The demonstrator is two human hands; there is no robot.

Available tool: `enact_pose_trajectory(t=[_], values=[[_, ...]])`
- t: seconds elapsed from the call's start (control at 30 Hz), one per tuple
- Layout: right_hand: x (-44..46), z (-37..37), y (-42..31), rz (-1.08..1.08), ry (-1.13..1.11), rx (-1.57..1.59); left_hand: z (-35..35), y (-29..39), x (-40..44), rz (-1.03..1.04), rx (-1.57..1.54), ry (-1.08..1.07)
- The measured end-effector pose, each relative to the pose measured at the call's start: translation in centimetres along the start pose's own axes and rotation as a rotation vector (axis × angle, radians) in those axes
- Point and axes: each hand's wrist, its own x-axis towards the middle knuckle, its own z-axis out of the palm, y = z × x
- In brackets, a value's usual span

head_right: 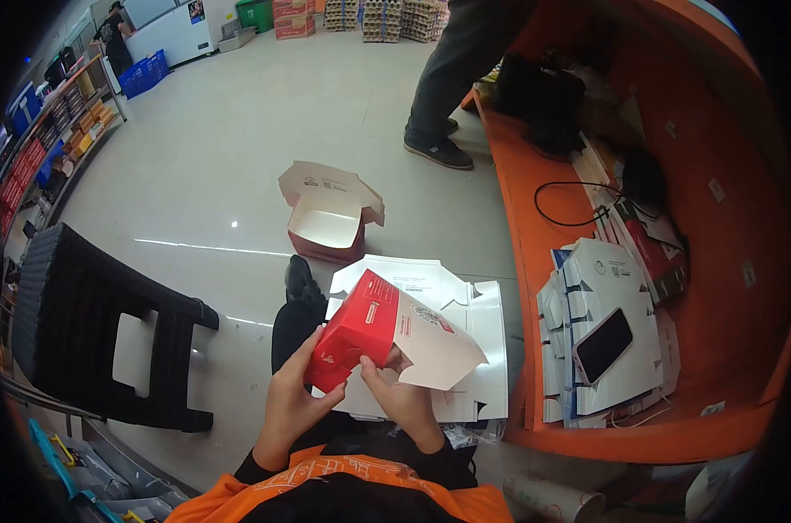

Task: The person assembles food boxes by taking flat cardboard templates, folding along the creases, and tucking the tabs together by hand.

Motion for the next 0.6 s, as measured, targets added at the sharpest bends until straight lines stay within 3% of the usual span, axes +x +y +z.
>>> enact_pose_trajectory(t=[0.07,0.17,0.27,0.37,0.47,0.53,0.57,0.6], values=[[0.1,0.3,0.2,0.024,-0.011,0.037,0.0,-0.2,-0.1,-0.011,-0.016,0.003],[0.6,0.6,-0.1,0.18,-0.064,0.416,-0.2,-0.6,-0.1,0.032,-0.02,0.021],[0.5,1.8,0.1,0.204,0.04,0.533,-0.2,-0.9,0.1,0.03,-0.117,0.002],[0.8,3.3,-0.8,0.331,0.025,0.843,0.1,-1.4,0.3,0.011,-0.225,-0.019],[2.1,3.8,2.1,0.117,-0.058,0.406,0.0,-2.7,1.3,-0.034,-0.278,-0.013],[3.3,3.8,2.7,0.002,-0.083,0.031,-0.1,-3.7,2.4,-0.116,-0.487,0.035],[3.6,3.0,5.0,-0.344,-0.101,-0.326,0.0,-4.4,3.2,-0.156,-0.59,0.059],[4.9,2.9,3.7,-0.178,-0.215,-0.084,0.1,-6.2,4.4,-0.04,-0.586,0.133]])
